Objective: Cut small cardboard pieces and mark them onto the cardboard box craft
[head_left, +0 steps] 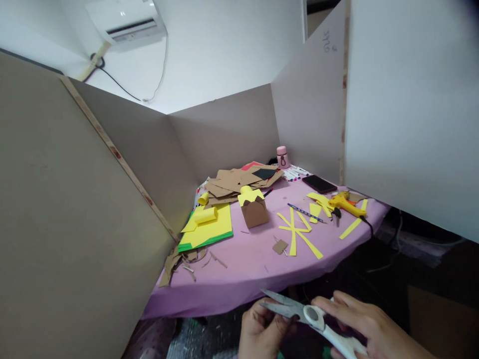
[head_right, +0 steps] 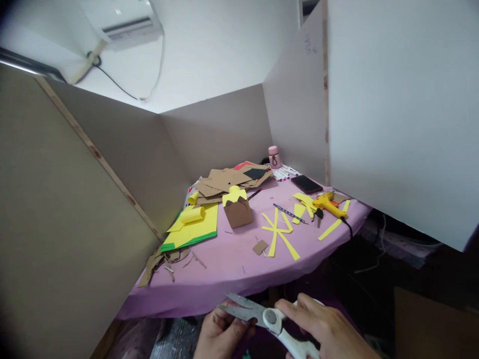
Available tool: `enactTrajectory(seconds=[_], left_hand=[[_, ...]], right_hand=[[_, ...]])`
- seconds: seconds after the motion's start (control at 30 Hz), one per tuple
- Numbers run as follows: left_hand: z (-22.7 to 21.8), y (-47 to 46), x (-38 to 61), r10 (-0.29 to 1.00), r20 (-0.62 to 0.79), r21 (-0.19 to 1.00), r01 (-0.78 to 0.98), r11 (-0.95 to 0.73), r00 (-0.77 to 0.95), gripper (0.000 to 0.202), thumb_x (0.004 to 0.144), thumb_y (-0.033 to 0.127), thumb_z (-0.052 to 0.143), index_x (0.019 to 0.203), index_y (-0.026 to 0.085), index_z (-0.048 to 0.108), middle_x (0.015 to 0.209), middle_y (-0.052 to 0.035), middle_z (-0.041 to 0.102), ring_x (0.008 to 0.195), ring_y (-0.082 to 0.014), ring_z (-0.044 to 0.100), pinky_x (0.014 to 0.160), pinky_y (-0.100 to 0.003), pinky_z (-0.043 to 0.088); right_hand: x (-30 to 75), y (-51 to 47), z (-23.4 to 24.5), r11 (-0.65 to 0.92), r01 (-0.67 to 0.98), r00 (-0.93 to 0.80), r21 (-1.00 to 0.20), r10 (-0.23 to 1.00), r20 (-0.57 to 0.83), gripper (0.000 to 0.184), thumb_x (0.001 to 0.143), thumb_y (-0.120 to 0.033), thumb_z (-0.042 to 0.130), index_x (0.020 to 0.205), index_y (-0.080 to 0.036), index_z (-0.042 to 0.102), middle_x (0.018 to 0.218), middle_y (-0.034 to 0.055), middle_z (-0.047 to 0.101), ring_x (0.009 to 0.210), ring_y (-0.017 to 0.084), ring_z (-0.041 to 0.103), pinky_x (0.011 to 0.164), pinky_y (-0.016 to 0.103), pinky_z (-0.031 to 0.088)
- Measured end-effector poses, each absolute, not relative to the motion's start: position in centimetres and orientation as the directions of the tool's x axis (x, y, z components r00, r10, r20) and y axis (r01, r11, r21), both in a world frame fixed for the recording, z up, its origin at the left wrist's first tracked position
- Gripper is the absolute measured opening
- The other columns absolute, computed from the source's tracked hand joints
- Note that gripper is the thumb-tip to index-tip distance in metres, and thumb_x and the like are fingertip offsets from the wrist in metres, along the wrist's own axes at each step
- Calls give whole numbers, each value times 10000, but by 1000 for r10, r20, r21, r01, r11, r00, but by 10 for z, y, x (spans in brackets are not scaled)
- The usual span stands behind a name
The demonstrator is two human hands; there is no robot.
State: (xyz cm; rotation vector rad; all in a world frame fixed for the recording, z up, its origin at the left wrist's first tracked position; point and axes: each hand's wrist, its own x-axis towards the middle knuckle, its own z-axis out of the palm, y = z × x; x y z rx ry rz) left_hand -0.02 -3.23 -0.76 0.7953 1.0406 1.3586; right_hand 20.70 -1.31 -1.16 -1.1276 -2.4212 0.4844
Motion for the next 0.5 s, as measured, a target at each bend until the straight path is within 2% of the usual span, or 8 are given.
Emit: enactTrajectory(seconds=[0.2, 0.4, 0.5], left_hand=[[-10, -31, -2, 989, -118, 929, -362, 80, -85, 264, 492, 379, 899, 592, 176, 762, 536, -6, 718, 483, -72, 569, 501, -171, 403], [-3, -35, 1, 991, -93, 948, -314, 57, -99, 252, 505, 378, 892, 547, 178, 745, 497, 8, 692, 483, -72, 556, 513, -172, 407], [2, -36, 3, 992, -77, 957, -288, 45, -99, 256, 513, 373, 889, 527, 170, 735, 483, 15, 674, 480, -66, 545, 508, -166, 395]], right_hand=[[207, -14, -12, 593, 635, -568, -495, 793, 221, 549, 665, -150, 680, 1214, -146, 673, 985, 149, 758, 812, 268, 753, 668, 239, 595], [207, -14, -3, 558, 689, -573, -463, 810, 124, 589, 668, -150, 661, 1255, -198, 642, 1124, 140, 732, 1040, 322, 692, 810, 314, 582], [208, -13, -1, 549, 693, -568, -467, 815, 116, 585, 675, -161, 662, 1257, -218, 637, 1109, 122, 739, 1029, 312, 698, 800, 306, 583]])
